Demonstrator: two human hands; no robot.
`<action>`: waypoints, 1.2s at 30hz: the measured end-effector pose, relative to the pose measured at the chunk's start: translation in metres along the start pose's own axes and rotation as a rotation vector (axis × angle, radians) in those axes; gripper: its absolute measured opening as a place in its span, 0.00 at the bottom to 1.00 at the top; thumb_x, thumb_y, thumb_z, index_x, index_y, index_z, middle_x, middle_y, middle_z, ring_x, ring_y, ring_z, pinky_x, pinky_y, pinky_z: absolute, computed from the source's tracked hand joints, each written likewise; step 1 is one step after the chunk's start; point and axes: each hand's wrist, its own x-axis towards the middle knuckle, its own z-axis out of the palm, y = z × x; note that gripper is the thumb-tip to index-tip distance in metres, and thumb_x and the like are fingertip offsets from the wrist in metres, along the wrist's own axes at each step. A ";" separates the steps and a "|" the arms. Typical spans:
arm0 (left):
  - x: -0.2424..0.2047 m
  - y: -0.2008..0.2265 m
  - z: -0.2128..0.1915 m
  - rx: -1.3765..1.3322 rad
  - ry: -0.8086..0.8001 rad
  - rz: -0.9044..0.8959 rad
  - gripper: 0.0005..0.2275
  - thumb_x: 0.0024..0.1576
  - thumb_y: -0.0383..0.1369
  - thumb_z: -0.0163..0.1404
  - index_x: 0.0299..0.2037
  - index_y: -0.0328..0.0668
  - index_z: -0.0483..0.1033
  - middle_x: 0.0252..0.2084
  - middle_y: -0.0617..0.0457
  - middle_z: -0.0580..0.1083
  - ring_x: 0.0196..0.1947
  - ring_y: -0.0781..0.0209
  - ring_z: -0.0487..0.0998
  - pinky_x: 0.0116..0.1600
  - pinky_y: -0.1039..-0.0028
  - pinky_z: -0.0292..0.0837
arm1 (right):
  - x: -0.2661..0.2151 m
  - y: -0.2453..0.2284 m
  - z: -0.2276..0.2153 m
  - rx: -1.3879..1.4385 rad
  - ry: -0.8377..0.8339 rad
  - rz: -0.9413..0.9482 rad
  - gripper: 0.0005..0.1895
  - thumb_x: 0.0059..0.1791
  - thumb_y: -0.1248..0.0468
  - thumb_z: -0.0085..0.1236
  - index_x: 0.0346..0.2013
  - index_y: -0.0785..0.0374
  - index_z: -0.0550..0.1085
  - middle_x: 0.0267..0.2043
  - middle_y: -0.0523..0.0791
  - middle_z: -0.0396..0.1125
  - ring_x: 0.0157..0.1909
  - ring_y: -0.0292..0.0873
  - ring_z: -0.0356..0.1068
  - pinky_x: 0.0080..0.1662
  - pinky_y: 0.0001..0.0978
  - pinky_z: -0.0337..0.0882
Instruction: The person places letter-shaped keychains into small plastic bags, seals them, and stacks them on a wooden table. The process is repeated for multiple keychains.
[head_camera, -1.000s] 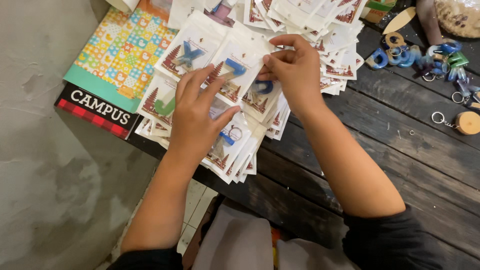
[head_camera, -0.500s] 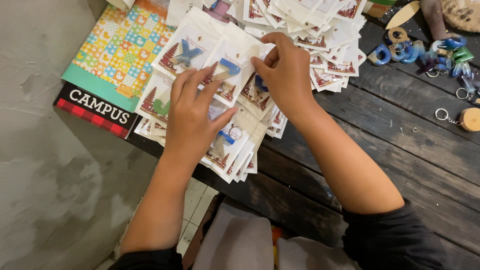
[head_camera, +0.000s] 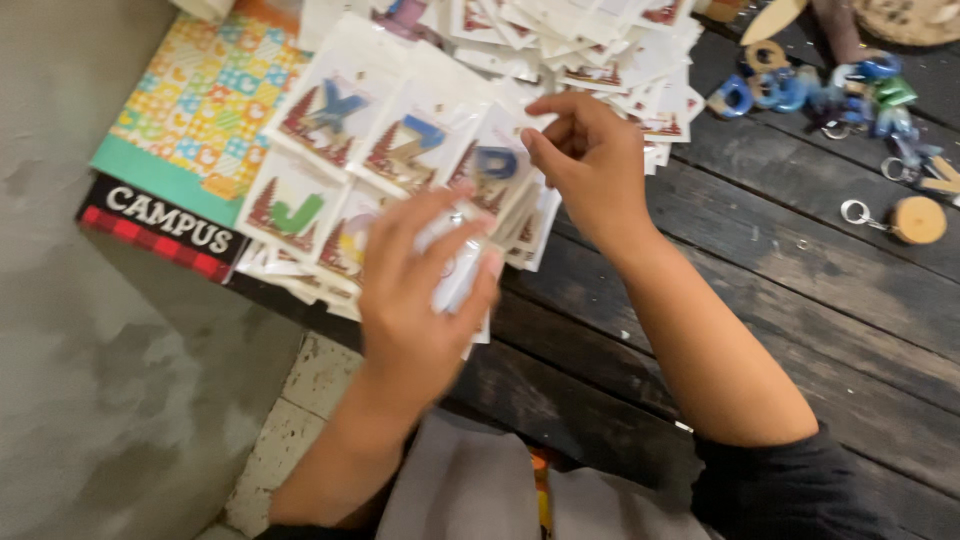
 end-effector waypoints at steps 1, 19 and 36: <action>-0.001 0.008 0.010 -0.009 -0.006 0.004 0.05 0.53 0.26 0.45 0.37 0.33 0.70 0.45 0.43 0.67 0.46 0.49 0.68 0.54 0.62 0.62 | -0.003 0.002 -0.007 -0.005 0.009 0.005 0.05 0.45 0.70 0.52 0.35 0.63 0.69 0.19 0.42 0.63 0.19 0.32 0.60 0.25 0.21 0.63; 0.005 -0.028 0.244 0.176 -0.087 -0.040 0.14 0.44 0.29 0.48 0.42 0.36 0.68 0.40 0.41 0.65 0.42 0.45 0.66 0.46 0.59 0.64 | -0.014 0.154 -0.109 -0.087 0.420 0.258 0.06 0.39 0.71 0.51 0.29 0.65 0.73 0.22 0.49 0.66 0.14 0.39 0.65 0.15 0.23 0.63; 0.012 -0.035 0.252 0.394 -0.256 -0.232 0.19 0.43 0.33 0.50 0.46 0.42 0.63 0.50 0.43 0.61 0.48 0.45 0.61 0.46 0.58 0.60 | 0.025 0.134 -0.107 -0.160 0.327 0.674 0.07 0.37 0.65 0.59 0.20 0.59 0.69 0.20 0.40 0.66 0.14 0.35 0.65 0.23 0.23 0.67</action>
